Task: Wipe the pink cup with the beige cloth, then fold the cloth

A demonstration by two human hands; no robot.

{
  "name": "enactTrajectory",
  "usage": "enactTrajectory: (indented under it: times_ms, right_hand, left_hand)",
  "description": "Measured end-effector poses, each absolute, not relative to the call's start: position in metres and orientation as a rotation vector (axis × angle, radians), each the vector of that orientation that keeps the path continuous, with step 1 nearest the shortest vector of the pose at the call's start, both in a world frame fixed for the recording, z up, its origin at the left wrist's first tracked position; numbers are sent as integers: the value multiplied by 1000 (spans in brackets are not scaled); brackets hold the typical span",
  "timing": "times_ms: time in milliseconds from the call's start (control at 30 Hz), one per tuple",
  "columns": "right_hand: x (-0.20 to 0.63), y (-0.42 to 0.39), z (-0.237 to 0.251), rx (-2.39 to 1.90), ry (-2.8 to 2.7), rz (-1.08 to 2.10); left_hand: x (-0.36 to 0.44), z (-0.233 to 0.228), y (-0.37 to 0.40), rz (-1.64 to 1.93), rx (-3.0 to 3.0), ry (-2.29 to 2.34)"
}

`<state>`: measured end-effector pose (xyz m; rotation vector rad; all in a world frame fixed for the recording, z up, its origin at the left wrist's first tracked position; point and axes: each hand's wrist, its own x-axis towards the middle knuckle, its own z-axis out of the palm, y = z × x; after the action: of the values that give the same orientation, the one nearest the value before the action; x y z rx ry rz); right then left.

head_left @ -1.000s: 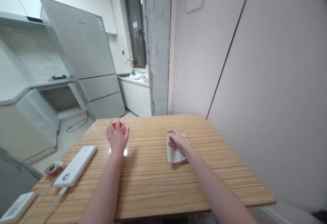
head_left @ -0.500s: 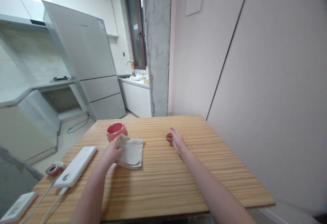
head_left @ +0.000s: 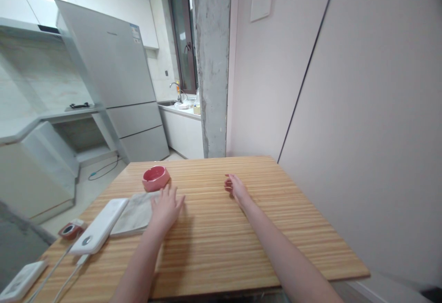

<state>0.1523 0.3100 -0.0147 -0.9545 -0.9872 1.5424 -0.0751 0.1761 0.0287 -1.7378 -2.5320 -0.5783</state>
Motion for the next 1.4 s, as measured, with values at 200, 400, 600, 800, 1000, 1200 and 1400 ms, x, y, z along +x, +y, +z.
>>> enactTrajectory:
  times_ms: [200, 400, 600, 800, 1000, 1200, 1400]
  right_hand:
    - [156, 320, -18, -912, -970, 1502]
    - [157, 321, -25, -941, -1215, 1356]
    - [156, 308, -25, -936, -1709, 1079]
    - [158, 308, -24, -920, -1741, 1076]
    - [156, 315, -36, -907, -1543, 1125]
    - [153, 321, -43, -994, -1465, 1103]
    - [154, 319, -41, -1009, -1420, 1121]
  left_hand:
    - [9, 38, 257, -1260, -2499, -2239]
    - [49, -8, 288, -1403, -2452, -2162]
    - [42, -19, 283, -1400, -2624, -2048]
    - [46, -16, 285, -1376, -2662, -2023]
    - [-30, 38, 254, -1523, -1785, -2013]
    - [-129, 43, 222, -962, -1010, -2467]
    - [-149, 13, 230, -880, -1198, -2531]
